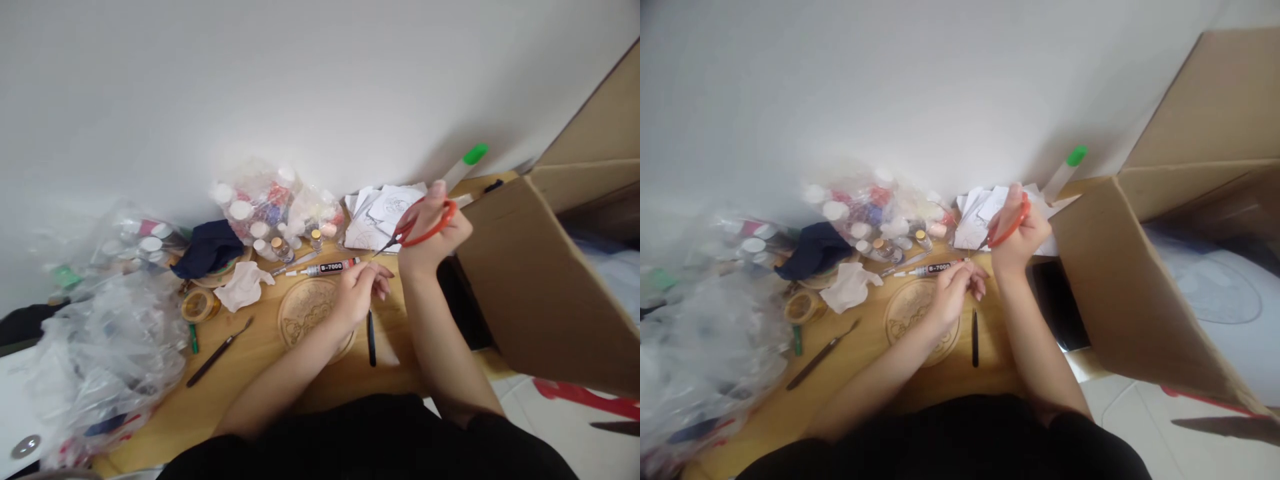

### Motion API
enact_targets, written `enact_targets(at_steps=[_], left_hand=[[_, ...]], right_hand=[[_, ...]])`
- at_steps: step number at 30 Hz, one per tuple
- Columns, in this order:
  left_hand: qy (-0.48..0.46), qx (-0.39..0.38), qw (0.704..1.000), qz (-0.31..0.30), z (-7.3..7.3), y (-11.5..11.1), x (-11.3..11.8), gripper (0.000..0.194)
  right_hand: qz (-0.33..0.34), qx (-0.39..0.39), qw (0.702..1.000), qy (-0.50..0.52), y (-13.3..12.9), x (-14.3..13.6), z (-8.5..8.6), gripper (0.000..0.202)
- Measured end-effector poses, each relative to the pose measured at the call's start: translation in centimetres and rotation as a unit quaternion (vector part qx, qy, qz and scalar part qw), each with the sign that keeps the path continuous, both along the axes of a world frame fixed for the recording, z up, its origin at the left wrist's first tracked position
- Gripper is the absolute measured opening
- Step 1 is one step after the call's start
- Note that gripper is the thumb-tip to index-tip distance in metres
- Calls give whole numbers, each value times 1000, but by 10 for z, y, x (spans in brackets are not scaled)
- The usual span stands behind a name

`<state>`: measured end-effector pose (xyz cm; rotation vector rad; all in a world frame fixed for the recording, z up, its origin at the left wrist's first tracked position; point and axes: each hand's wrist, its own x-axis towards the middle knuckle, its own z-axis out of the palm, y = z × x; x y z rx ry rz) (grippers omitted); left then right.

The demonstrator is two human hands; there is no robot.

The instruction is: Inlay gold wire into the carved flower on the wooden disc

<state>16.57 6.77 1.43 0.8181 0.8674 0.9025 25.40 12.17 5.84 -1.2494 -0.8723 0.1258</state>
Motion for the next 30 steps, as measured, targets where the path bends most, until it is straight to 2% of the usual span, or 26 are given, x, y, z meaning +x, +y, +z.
enact_targets(at_steps=[2, 5, 10, 15, 19, 21, 24, 28, 30], left_hand=[[10, 38, 999, -16, 5, -6, -7, 28], [107, 163, 980, -39, 15, -15, -16, 29], [268, 339, 901, -37, 33, -24, -24, 30], [337, 431, 836, -48, 41, -25, -26, 32], [359, 460, 809, -73, 43, -23, -28, 34], [362, 461, 805, -93, 42, -23, -28, 33], [353, 449, 813, -113, 41, -24, -29, 33], [318, 409, 848, -112, 41, -25, -32, 34], [295, 386, 868, -105, 40, -26, -36, 32]], right_hand=[[-30, 1, 999, 29, -10, -1, 9, 58], [-70, 15, 995, 68, -23, -1, 20, 58], [-111, 63, 988, 88, -35, -2, 31, 55], [-102, 56, 990, 83, -39, 3, 35, 52], [-49, 11, 989, 136, -38, 10, 29, 54], [-36, -4, 989, 146, -36, 13, 26, 53], [-60, 3, 991, 116, -31, 19, 24, 53], [-136, 33, 987, 74, -28, 24, 24, 56], [-144, 29, 987, 67, -31, 25, 20, 57]])
